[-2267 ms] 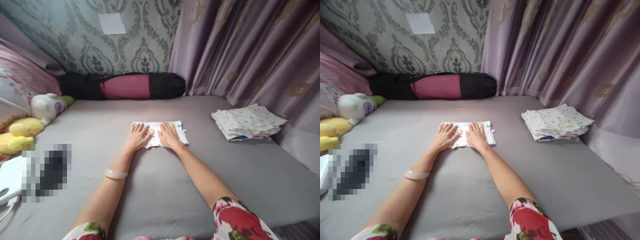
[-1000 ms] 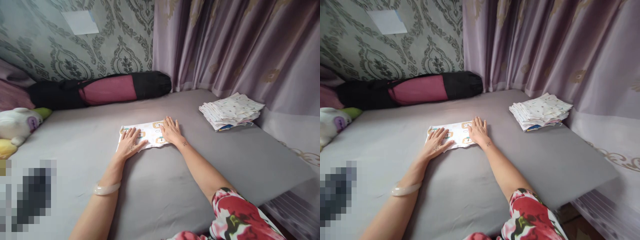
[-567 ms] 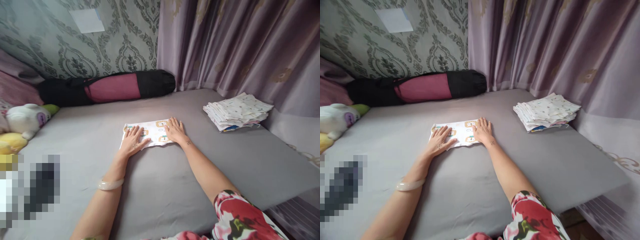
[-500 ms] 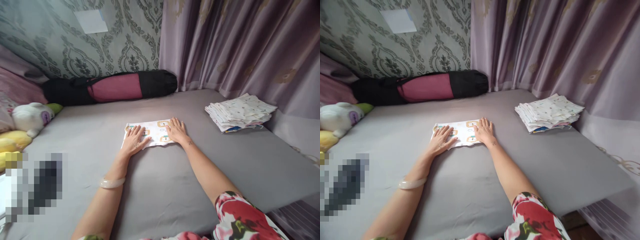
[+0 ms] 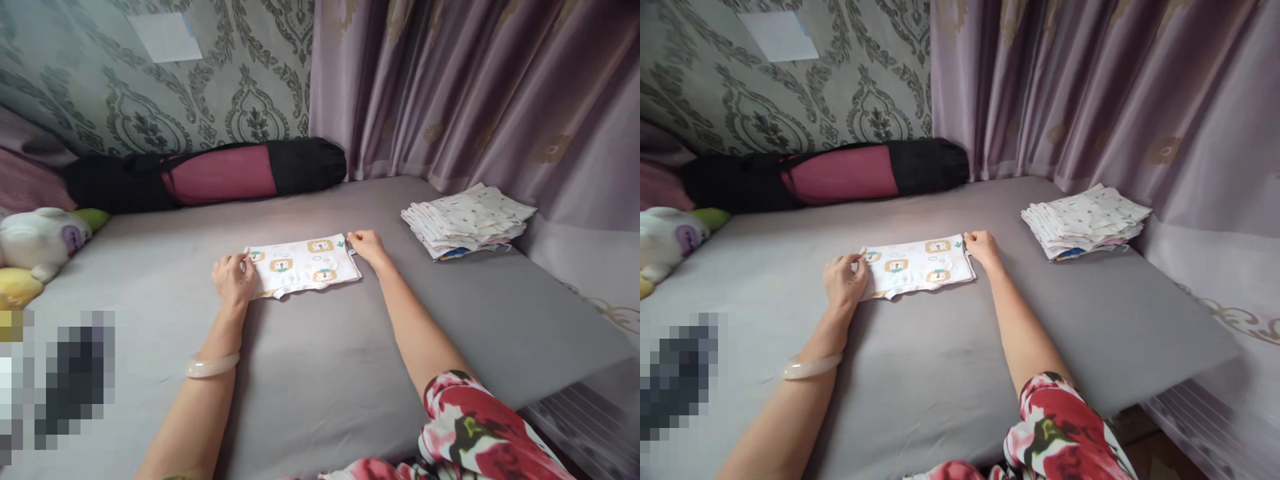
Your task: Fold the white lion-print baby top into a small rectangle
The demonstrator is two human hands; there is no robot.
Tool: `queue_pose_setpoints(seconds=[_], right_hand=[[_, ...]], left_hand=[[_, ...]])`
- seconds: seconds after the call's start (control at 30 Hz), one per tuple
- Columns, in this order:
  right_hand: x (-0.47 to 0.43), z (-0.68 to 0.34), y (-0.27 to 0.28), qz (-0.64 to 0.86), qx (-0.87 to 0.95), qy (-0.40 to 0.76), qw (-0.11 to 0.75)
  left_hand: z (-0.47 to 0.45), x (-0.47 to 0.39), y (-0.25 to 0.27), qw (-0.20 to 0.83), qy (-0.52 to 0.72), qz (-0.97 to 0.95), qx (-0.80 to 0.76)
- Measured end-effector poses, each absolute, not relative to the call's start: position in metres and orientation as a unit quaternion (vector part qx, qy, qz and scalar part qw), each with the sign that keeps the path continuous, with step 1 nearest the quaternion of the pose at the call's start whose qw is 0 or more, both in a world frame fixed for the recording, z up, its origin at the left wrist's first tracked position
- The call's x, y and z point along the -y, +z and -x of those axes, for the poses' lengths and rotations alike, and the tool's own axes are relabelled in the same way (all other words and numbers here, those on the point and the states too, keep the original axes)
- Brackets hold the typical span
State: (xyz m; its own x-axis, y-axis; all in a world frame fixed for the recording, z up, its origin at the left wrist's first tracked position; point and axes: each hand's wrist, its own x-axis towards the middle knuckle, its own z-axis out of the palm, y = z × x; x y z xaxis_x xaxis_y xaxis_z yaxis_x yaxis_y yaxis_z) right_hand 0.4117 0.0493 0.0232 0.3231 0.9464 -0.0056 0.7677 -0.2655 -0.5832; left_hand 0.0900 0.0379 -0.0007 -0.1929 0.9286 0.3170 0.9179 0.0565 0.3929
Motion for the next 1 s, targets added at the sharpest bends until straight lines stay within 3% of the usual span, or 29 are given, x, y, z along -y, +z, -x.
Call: queue_pose_setpoints(seconds=[0.13,0.3,0.47,1.0], right_hand=[[-0.046,-0.418,0.026,0.788,0.550,0.197,0.196],[-0.042,-0.419,0.034,0.813,0.544,0.189,0.089],[-0.040,-0.413,0.040,0.811,0.556,0.174,0.052],[-0.046,-0.408,0.029,0.751,0.598,0.247,0.129]], left_hand=[[-0.085,-0.037,0.000,0.014,0.278,-0.581,-0.765],[-0.089,-0.036,0.010,0.049,0.208,-0.527,-0.822],[-0.095,-0.032,0.019,0.076,0.179,-0.509,-0.839],[-0.081,-0.049,0.007,0.134,0.172,-0.525,-0.823]])
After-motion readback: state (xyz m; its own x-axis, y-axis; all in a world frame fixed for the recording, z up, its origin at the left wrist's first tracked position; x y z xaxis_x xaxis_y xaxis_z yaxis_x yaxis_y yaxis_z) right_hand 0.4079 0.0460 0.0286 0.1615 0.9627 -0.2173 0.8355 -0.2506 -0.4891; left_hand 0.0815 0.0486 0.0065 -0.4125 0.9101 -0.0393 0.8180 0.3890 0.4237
